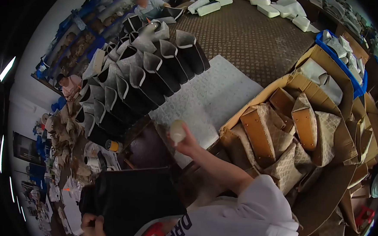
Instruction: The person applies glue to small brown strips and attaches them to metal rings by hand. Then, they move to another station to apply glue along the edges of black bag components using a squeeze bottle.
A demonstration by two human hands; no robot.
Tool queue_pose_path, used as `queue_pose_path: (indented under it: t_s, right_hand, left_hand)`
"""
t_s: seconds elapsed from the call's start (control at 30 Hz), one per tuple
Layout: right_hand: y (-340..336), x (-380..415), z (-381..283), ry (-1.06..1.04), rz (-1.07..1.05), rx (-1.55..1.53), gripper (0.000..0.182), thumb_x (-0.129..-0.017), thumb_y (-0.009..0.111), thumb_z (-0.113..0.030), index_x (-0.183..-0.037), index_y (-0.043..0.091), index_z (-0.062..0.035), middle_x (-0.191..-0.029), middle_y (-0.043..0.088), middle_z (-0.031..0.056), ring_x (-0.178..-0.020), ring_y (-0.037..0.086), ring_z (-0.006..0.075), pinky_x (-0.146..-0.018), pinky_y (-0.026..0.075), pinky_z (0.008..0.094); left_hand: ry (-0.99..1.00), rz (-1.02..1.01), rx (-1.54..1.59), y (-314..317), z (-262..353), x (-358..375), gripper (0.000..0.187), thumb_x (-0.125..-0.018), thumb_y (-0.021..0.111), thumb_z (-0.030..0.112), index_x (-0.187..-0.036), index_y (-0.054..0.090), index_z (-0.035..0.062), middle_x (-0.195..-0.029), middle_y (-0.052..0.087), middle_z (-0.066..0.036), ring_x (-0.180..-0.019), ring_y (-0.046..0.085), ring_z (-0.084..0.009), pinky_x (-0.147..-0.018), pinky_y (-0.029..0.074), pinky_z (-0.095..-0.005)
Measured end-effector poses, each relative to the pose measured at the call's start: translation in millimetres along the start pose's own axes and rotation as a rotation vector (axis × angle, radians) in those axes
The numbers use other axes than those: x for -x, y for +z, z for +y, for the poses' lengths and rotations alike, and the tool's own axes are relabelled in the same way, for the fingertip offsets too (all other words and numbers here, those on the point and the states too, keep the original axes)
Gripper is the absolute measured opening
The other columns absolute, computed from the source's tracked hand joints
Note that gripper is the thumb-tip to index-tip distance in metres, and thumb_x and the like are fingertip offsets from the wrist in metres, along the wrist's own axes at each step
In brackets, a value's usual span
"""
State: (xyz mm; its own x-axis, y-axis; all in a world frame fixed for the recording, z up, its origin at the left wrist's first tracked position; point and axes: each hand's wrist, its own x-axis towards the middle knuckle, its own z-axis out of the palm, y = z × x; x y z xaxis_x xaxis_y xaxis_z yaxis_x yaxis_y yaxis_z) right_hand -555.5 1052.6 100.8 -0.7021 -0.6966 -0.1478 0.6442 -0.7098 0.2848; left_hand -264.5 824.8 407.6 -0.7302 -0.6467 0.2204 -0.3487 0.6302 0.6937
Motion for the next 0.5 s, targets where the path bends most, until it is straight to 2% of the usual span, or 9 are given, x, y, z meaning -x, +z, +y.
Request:
queue_pose_path:
  t_s: [0.07, 0.1, 0.13, 0.17, 0.23, 0.27, 0.37, 0.4, 0.5]
  right_hand:
    - [36.2, 78.6, -65.4, -0.109, -0.096, 0.009, 0.061, -0.08, 0.061, -0.055, -0.124, 0.045, -0.0148, -0.113, 0.054, 0.0109, -0.097, 0.056, 0.0259, -0.072, 0.049, 0.0358]
    - [43.3, 114.3, -98.3, -0.252, -0.142, 0.131, 0.056, -0.083, 0.059, -0.052, -0.123, 0.047, -0.0155, -0.117, 0.054, 0.0088, -0.099, 0.056, 0.0239, -0.08, 0.048, 0.0363]
    - [74.9, 158.3, -111.3, -0.465, 0.01, 0.077, 0.054, -0.085, 0.058, -0.05, -0.124, 0.047, -0.0152, -0.119, 0.054, 0.0076, -0.103, 0.055, 0.0218, -0.087, 0.046, 0.0359]
    - [86.0, 193.7, -134.0, -0.694, -0.015, 0.302, 0.056, -0.086, 0.057, -0.049, -0.126, 0.046, -0.0117, -0.119, 0.055, 0.0072, -0.107, 0.053, 0.021, -0.093, 0.043, 0.0359]
    - [97.2, 272.0, -168.2, -0.942, 0.02, 0.351, 0.062, -0.083, 0.064, -0.046, -0.126, 0.045, -0.0063, -0.118, 0.055, 0.0086, -0.11, 0.051, 0.0218, -0.096, 0.04, 0.0366]
    - [100.4, 308.7, -178.0, -1.034, -0.037, 0.26, 0.07, -0.079, 0.069, -0.044, -0.13, 0.039, -0.0076, -0.123, 0.052, 0.0125, -0.11, 0.05, 0.0233, -0.095, 0.042, 0.0361]
    - [75.6, 421.2, -202.1, -1.431, -0.025, 0.261, 0.073, -0.073, 0.077, -0.035, -0.128, 0.04, -0.0054, -0.118, 0.053, 0.012, -0.107, 0.051, 0.0246, -0.092, 0.045, 0.0358]
    - [73.2, 451.0, -194.6, -1.573, 0.05, 0.291, 0.089, -0.067, 0.08, -0.042, -0.133, 0.031, -0.0064, -0.126, 0.043, 0.0129, -0.107, 0.049, 0.0247, -0.094, 0.043, 0.035]
    - [43.9, 534.9, -162.7, -1.746, 0.045, 0.299, 0.082, -0.074, 0.076, -0.034, -0.134, 0.029, -0.0041, -0.127, 0.042, 0.0141, -0.11, 0.049, 0.0261, -0.094, 0.046, 0.0354]
  left_hand:
    - [0.116, -0.046, 0.1, 43.2, 40.0, 0.8, 0.017, -0.063, 0.069, 0.0, -0.062, 0.052, 0.0012, -0.058, 0.051, -0.003, -0.056, 0.046, -0.0105, -0.058, 0.039, -0.0245]
    - [0.218, -0.071, 0.134, 72.6, 66.6, -3.1, 0.017, -0.063, 0.069, -0.001, -0.062, 0.052, 0.0009, -0.06, 0.051, -0.003, -0.058, 0.047, -0.01, -0.058, 0.038, -0.0238]
    - [0.319, -0.1, 0.169, 101.9, 93.3, -7.0, 0.017, -0.064, 0.069, -0.002, -0.063, 0.053, 0.0006, -0.062, 0.052, -0.002, -0.06, 0.048, -0.0095, -0.058, 0.038, -0.0231]
    - [0.398, -0.154, 0.25, 130.3, 115.2, -11.9, 0.017, -0.065, 0.069, -0.002, -0.063, 0.053, 0.0005, -0.063, 0.052, -0.002, -0.06, 0.048, -0.0092, -0.058, 0.038, -0.0228]
    - [0.541, -0.263, 0.449, 183.4, 153.5, -23.8, 0.017, -0.067, 0.07, -0.001, -0.065, 0.054, 0.0004, -0.063, 0.052, -0.001, -0.061, 0.049, -0.0084, -0.058, 0.038, -0.0225]
    - [0.571, -0.283, 0.542, 208.4, 171.7, -30.7, 0.016, -0.067, 0.07, -0.002, -0.065, 0.054, 0.0002, -0.063, 0.052, -0.001, -0.061, 0.049, -0.0081, -0.058, 0.038, -0.0224]
    - [0.635, -0.36, 0.762, 281.5, 205.8, -63.8, 0.015, -0.069, 0.068, -0.002, -0.065, 0.053, 0.0001, -0.064, 0.052, 0.0, -0.062, 0.049, -0.0069, -0.06, 0.038, -0.0218]
    - [0.646, -0.432, 0.846, 303.0, 215.9, -72.8, 0.014, -0.07, 0.067, -0.002, -0.067, 0.053, 0.0, -0.064, 0.051, 0.001, -0.064, 0.048, -0.0062, -0.06, 0.038, -0.0215]
    - [0.594, -0.677, 0.852, 400.2, 198.7, -116.4, 0.014, -0.074, 0.066, 0.008, -0.067, 0.055, 0.0022, -0.064, 0.049, 0.003, -0.062, 0.045, -0.0059, -0.058, 0.036, -0.0224]
